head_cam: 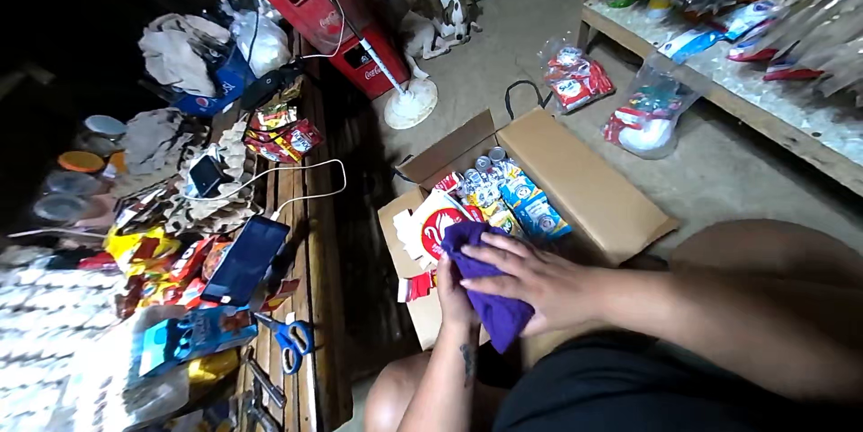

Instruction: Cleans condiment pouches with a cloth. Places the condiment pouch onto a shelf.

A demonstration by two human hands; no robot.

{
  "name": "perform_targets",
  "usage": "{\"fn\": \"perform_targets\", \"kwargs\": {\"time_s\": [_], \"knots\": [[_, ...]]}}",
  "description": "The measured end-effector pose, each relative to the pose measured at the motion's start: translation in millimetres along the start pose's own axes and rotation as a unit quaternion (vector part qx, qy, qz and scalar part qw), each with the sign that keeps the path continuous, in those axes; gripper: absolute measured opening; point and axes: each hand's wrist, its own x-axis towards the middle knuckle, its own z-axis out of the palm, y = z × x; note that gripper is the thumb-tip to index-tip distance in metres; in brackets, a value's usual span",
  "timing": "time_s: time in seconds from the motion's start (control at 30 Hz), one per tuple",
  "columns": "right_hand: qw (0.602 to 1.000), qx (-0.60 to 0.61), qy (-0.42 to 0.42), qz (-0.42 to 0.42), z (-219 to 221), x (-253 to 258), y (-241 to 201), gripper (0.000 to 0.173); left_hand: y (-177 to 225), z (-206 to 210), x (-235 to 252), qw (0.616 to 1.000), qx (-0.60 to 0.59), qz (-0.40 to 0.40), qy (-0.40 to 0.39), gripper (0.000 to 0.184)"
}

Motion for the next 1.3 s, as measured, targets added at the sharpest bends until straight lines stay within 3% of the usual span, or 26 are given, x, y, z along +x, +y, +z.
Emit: {"fn": "perform_targets", "kwargs": {"time_s": [0.17,0.23,0.37,0.5,0.63,0.77,0.87,0.93,1.03,1.13,1.3], "knots": [[0.998,-0.041,-0.038,-0.017,-11,4,-2,0.095,1,0,-1,0.999,0.049,0.022,0.005,0.039],[0.999,-0.031,0.003,0.014,-13,8,1,0.095,-4,-3,-5,0.997,0.069,-0.013,-0.035,0.039],[0.993,-0.013,0.089,0.082,-9,10,6,0.078,-17,1,-15,0.992,0.071,-0.108,-0.017,0.048],[0.999,-0.037,0.018,0.024,2,0,-2,0.085,-8,-4,-7,0.997,0.062,-0.045,0.026,0.036],[0.996,-0.021,-0.087,-0.008,-4,1,-5,0.091,3,-1,6,0.998,-0.029,-0.037,0.030,0.052],[0.999,-0.016,-0.020,0.021,-12,9,3,0.092,-3,0,-6,0.998,0.024,-0.056,-0.016,0.040],[0.997,-0.020,0.024,0.076,-17,14,6,0.085,-9,3,-15,0.992,0.067,-0.104,-0.039,0.047],[0.996,-0.009,0.009,0.087,-15,13,4,0.084,-8,6,-15,0.990,0.063,-0.125,-0.008,0.048],[0.999,-0.006,-0.022,0.039,-5,7,-3,0.086,-5,1,-6,0.996,0.029,-0.084,0.032,0.050],[0.997,-0.012,-0.074,-0.008,-4,4,-4,0.080,-3,-5,0,0.995,-0.009,-0.086,0.044,0.069],[0.996,0.060,-0.057,0.030,-19,12,8,0.072,11,19,-7,0.990,0.019,-0.133,0.051,0.055]]}}
